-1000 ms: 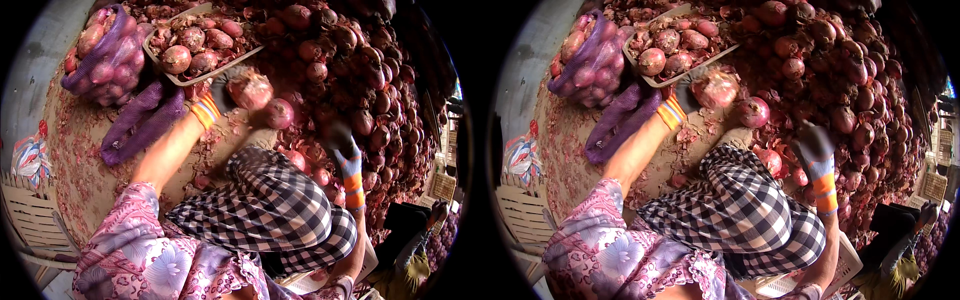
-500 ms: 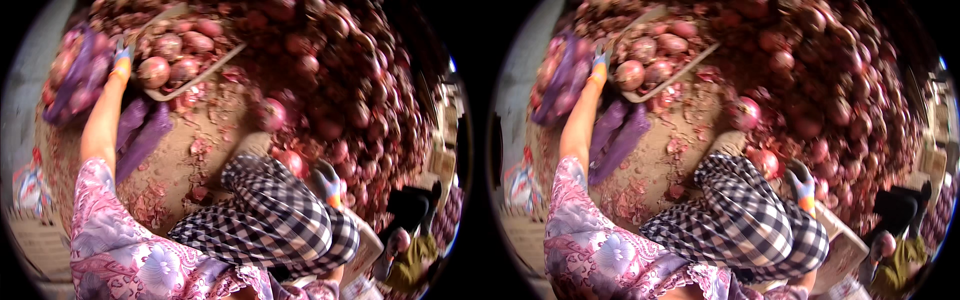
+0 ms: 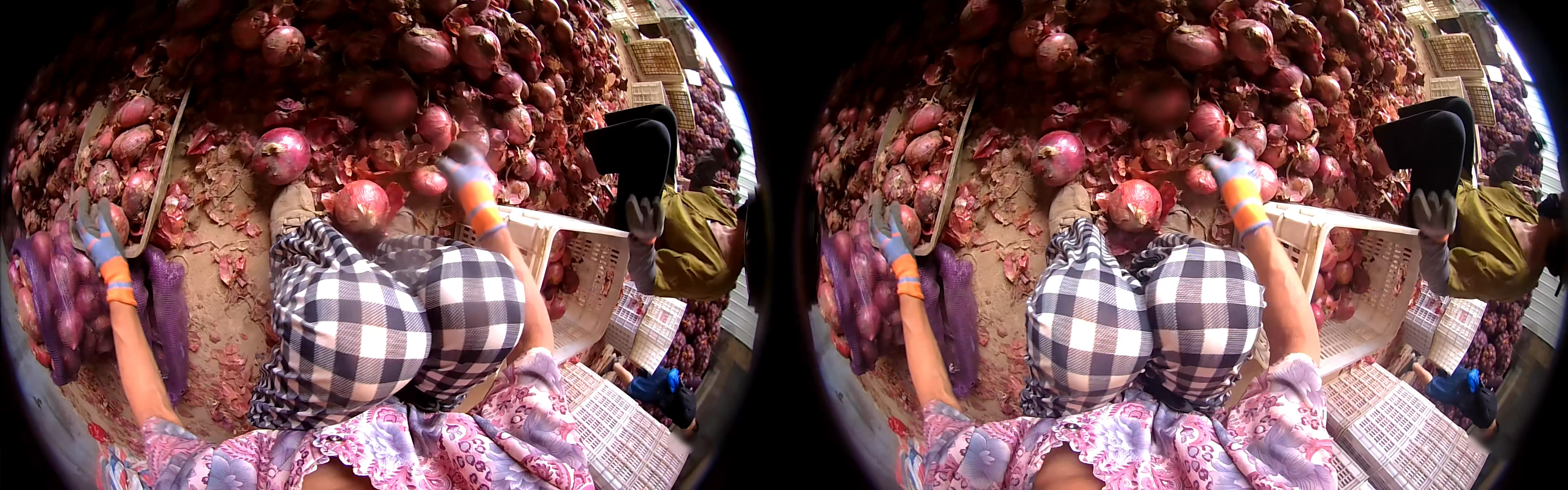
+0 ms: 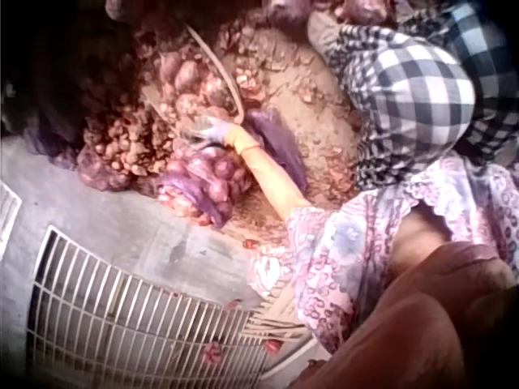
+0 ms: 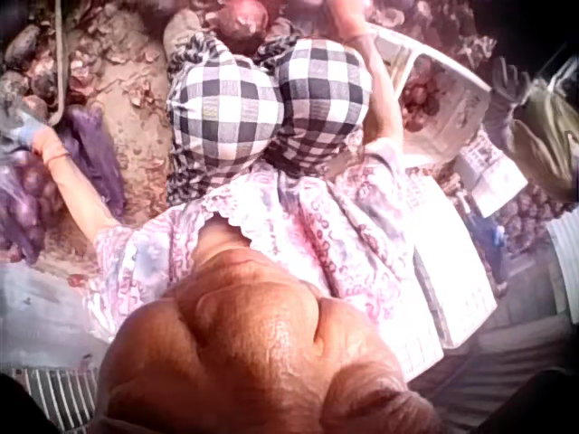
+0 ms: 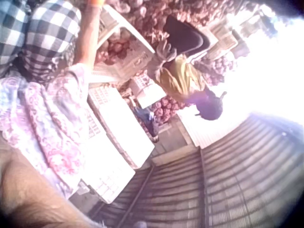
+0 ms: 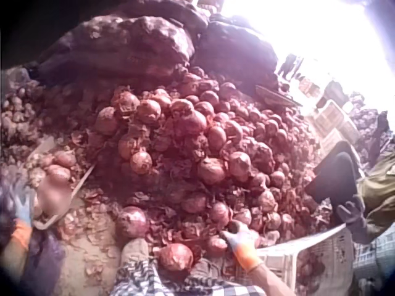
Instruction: The person picks onions from a pile, peels off the outer skins by hand, and places the cleaned onions into a white plastic crate.
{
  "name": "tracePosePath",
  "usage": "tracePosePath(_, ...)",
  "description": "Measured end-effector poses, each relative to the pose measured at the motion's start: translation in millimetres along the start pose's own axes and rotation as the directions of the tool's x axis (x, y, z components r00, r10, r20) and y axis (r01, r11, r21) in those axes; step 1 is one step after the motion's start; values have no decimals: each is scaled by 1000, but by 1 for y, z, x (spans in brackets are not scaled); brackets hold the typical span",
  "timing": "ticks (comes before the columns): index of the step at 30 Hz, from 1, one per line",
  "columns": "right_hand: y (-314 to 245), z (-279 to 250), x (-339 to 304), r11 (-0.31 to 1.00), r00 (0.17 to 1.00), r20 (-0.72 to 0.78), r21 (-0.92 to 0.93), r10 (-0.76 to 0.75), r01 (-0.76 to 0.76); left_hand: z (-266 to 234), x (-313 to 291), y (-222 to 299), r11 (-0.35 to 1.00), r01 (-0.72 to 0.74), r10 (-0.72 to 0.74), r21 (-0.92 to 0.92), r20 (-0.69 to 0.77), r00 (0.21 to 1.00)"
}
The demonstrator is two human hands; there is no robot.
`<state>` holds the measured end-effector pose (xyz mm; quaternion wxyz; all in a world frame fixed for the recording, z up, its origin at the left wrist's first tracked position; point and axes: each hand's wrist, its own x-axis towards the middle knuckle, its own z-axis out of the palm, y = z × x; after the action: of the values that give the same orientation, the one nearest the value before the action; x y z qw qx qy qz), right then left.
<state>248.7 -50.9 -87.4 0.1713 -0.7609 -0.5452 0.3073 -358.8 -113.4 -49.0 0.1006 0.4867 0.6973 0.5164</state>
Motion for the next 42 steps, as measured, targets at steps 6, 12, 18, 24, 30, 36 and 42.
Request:
tracePosePath(6,2,-25,81,813,876,-169,-326,451,-482,68,-74,45,922,314,-266,-227,218,939)
tracePosePath(12,12,-2,73,839,855,-353,-256,381,-480,97,-105,68,804,571,-464,-167,422,778)
tracePosePath(18,24,2,36,937,852,-413,14,322,-348,133,-126,102,825,549,-422,-135,500,756)
tracePosePath(24,16,-8,55,872,867,-270,-145,420,-467,140,-127,119,819,563,-402,-113,588,702)
tracePosePath(30,72,3,57,906,856,-348,325,382,-272,141,-130,131,809,577,-401,-113,610,683)
tracePosePath(36,35,-2,22,395,933,-58,914,355,-94,182,-121,168,803,509,-124,-312,747,654)
tracePosePath(42,-58,-17,-17,653,675,-272,182,-685,736,246,-105,262,730,-609,622,-311,671,403)
